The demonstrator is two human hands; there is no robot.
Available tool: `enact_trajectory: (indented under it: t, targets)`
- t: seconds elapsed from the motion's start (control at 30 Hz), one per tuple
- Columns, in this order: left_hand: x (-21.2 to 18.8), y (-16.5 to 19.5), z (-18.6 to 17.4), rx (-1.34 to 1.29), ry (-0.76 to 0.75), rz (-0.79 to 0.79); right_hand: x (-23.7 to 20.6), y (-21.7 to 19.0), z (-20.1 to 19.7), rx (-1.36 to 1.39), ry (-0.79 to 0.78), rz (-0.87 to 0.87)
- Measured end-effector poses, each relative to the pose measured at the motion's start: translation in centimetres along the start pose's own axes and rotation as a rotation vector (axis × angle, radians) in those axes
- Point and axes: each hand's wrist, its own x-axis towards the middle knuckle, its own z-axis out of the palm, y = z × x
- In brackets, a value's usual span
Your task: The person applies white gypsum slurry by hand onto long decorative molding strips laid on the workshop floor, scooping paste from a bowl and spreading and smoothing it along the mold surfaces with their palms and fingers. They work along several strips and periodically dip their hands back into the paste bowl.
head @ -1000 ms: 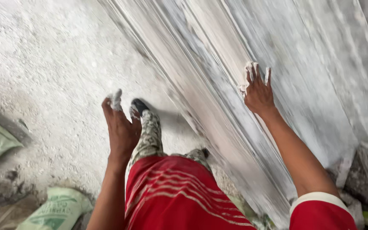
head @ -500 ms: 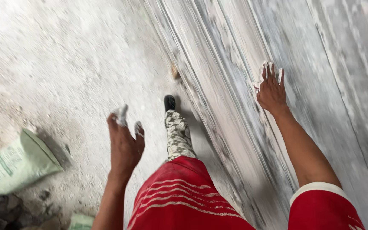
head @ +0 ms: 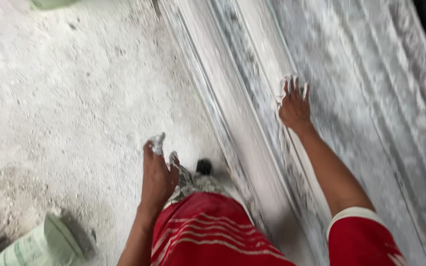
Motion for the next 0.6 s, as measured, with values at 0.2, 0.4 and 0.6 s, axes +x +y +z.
enact_trajectory:
  t: [0.2,0.4,0.6]
  targets:
    - [13.3,-8.0,4.3,-0.002,-0.132,0.06,18.0,-1.3,-1.1,0.0,-0.043,0.027]
    - [28.7,-14.8,5.1,-0.121,-0.259,0.044,36.4,-2.3,-2.0,0.006,-0.072,0.043]
    - [40.9,-18.1,2.7,-0.233,-0.286,0.02,51.5,-3.6,-3.7,0.066,-0.085,0.089]
